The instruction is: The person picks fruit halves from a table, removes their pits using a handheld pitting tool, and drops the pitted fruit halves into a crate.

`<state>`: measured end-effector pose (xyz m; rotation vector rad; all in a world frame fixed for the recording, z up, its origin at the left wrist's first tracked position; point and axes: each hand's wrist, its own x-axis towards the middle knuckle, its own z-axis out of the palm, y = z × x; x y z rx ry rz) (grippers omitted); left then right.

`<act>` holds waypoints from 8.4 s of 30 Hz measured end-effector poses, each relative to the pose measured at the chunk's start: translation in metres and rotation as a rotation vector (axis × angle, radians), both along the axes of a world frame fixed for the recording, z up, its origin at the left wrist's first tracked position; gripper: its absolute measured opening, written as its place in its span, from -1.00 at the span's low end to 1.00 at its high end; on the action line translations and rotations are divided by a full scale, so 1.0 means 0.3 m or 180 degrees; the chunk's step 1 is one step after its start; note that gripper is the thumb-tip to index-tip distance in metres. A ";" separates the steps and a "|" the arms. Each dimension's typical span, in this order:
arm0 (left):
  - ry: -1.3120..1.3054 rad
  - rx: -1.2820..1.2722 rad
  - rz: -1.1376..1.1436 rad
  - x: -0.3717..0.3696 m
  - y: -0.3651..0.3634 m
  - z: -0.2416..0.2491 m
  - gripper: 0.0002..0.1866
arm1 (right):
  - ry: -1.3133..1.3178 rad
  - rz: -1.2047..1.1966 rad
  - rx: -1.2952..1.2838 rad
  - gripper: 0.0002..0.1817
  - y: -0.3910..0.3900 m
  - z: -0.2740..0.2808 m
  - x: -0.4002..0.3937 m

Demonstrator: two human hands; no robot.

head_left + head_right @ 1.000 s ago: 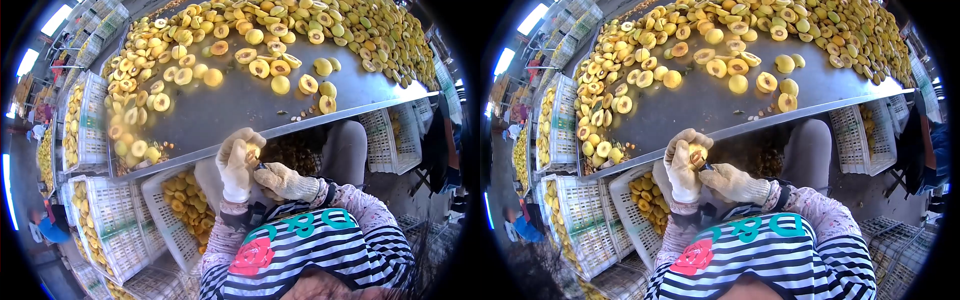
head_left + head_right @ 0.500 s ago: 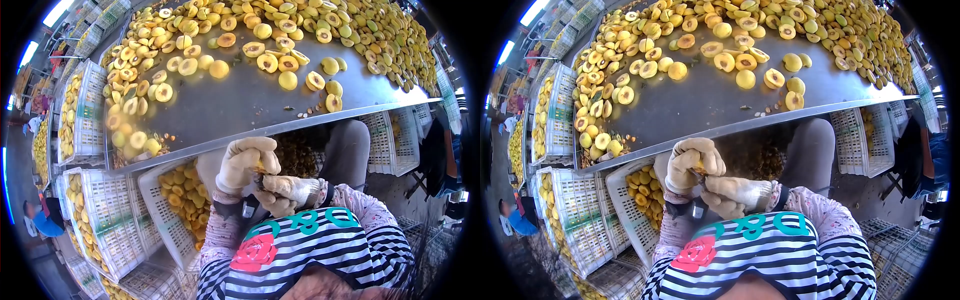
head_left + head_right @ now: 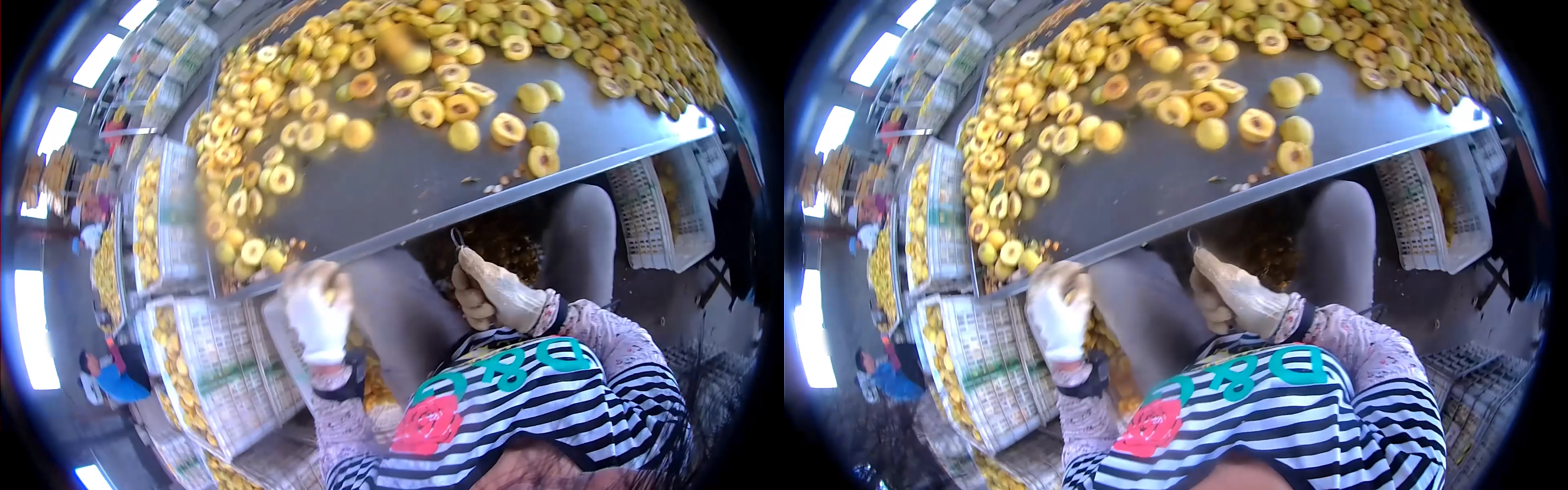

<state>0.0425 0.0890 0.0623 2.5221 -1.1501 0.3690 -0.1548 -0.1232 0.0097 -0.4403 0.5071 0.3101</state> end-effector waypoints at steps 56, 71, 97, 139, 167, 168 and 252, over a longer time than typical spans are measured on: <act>0.5295 -0.3741 -0.0428 -0.202 -0.390 -0.119 -0.56 | 0.0088 0.1049 -0.3662 -0.41 0.036 0.044 0.087; 0.6820 -0.3012 -0.0586 -0.142 -0.411 -0.141 -0.58 | -0.0602 0.2083 -0.0602 -0.62 -0.071 0.041 -0.011; 0.5443 -0.1247 -0.1579 -0.052 -0.773 -0.073 -0.36 | -0.0285 -0.0537 -0.1260 -0.58 -0.243 0.055 -0.173; 0.4959 -0.3718 0.0179 -0.245 -0.375 -0.114 -0.54 | 0.0170 0.1138 -0.3443 -0.47 0.044 0.074 0.078; 0.5694 -0.2542 -0.1956 -0.134 -0.374 -0.112 -0.66 | -0.0349 0.1470 -0.3144 -0.42 -0.023 0.124 0.024; 0.5497 -0.2433 -0.1931 -0.135 -0.370 -0.109 -0.66 | -0.0297 0.1432 -0.3376 -0.42 -0.007 0.118 0.025; 0.5497 -0.2390 -0.1969 -0.174 -0.296 -0.019 -0.61 | -0.1282 0.0991 -0.3249 -0.37 0.021 0.052 0.001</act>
